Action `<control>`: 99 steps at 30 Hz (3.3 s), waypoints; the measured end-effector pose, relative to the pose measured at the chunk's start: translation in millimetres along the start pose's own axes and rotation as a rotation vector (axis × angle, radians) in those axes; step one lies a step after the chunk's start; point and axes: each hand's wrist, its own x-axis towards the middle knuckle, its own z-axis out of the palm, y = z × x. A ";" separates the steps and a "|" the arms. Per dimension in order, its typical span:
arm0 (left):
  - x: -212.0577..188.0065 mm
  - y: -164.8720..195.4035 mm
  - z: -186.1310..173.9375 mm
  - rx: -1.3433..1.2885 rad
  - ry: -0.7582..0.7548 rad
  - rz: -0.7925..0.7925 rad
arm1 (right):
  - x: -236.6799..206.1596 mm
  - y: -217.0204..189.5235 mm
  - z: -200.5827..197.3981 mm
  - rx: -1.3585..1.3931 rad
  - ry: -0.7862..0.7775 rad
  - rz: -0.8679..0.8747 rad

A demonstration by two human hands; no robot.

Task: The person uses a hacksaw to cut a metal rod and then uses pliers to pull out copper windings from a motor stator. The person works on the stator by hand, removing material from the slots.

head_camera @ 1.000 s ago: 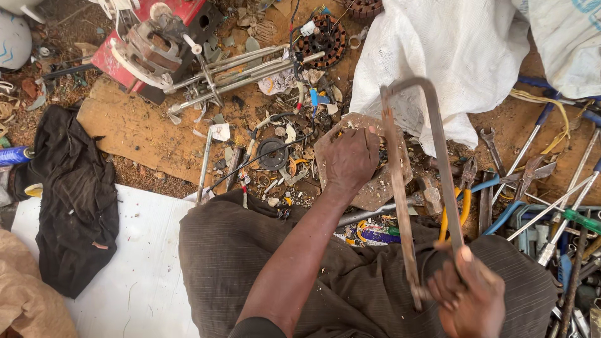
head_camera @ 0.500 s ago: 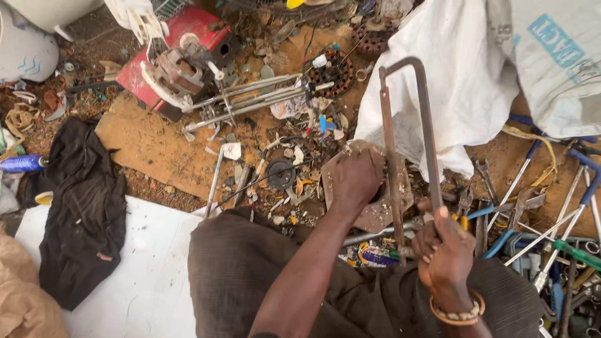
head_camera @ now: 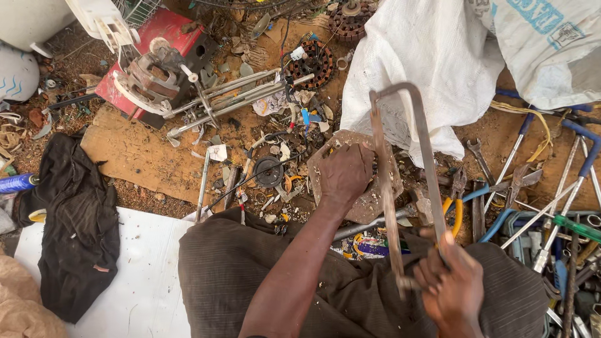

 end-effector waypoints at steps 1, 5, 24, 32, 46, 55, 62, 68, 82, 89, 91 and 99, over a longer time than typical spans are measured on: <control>4.5 -4.5 -0.6 0.053 -0.130 -0.120 | 32.7 3.8 15.2 0.006 -0.038 -0.071; 23.9 -16.0 -8.4 0.076 -0.329 -0.288 | 108.3 12.6 34.5 0.025 -0.090 -0.118; 1.0 -4.3 2.8 0.027 -0.084 0.052 | 37.6 -9.3 61.1 -0.169 0.049 -0.184; 7.8 -0.4 0.4 0.035 -0.181 -0.064 | 140.2 -8.3 76.7 -0.049 -0.109 -0.317; -4.4 -3.5 4.2 -0.049 0.012 0.008 | -11.9 35.7 -23.1 0.051 0.021 -0.049; -5.2 -6.9 7.1 -0.063 0.071 0.014 | -0.1 -6.2 -11.8 0.011 -0.014 -0.227; -7.3 0.6 3.8 -0.015 0.006 -0.055 | -27.4 7.1 -39.7 -0.062 0.040 -0.101; -6.5 1.4 5.2 0.007 -0.065 -0.114 | -49.5 29.1 -40.2 -0.048 0.129 0.018; -7.8 0.7 8.1 0.012 -0.009 -0.097 | -53.7 31.3 -38.5 -0.088 0.143 -0.074; -7.6 1.3 8.2 0.000 0.025 -0.085 | -55.8 32.7 -44.0 -0.102 0.131 -0.075; -7.5 1.6 7.4 -0.006 0.029 -0.092 | -60.2 36.2 -44.5 -0.126 0.153 -0.057; -7.3 7.5 0.7 -0.026 0.080 -0.073 | -67.0 38.9 -48.1 -0.148 0.233 0.021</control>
